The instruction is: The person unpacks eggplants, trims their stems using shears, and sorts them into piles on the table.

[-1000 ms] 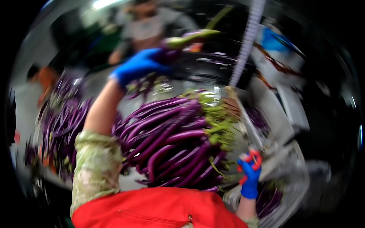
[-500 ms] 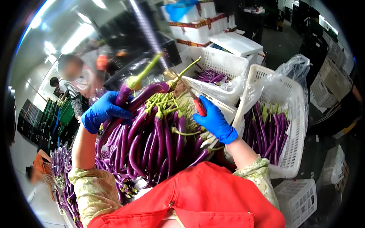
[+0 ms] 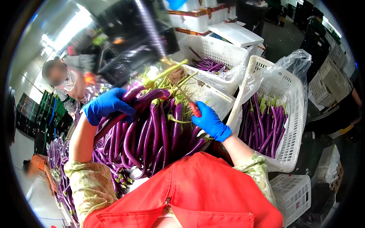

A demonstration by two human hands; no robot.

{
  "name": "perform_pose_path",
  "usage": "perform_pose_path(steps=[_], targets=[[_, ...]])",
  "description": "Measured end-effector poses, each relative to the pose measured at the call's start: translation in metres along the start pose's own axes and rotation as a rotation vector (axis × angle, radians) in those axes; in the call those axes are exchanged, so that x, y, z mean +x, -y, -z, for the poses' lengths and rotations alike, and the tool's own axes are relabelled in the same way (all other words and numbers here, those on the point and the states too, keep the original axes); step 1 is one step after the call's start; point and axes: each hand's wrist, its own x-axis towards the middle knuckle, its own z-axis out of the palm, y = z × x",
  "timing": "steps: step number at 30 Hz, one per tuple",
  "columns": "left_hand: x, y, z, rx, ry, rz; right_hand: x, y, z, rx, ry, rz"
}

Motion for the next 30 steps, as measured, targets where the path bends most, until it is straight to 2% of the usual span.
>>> perform_pose_path(steps=[6,10,11,14,18,27,28,29,30], targets=[[0.008,0.017,0.0,-0.001,-0.055,0.048,-0.02,-0.013,-0.014,0.056,0.053,-0.081],[0.011,0.02,0.002,0.035,-0.125,0.089,-0.033,-0.034,-0.023,0.489,0.158,-0.183],[0.01,0.018,0.0,0.03,-0.127,0.091,-0.033,-0.048,-0.028,0.477,0.165,-0.131],[0.018,0.023,-0.004,0.03,-0.094,0.05,-0.023,-0.002,-0.024,0.366,0.221,-0.055],[0.025,0.022,-0.011,0.023,-0.038,0.053,-0.007,0.028,-0.028,0.439,0.171,-0.015],[0.024,0.01,-0.016,0.212,-0.048,0.128,0.002,0.033,-0.024,0.417,0.102,-0.051],[0.026,0.015,-0.014,0.204,-0.026,0.059,-0.001,0.032,-0.023,0.453,0.067,-0.064],[0.032,0.024,-0.011,0.35,-0.033,-0.017,-0.005,0.029,-0.023,0.495,0.062,-0.068],[0.031,0.025,-0.012,0.461,-0.101,0.012,-0.004,0.023,-0.024,0.538,0.069,-0.064]])
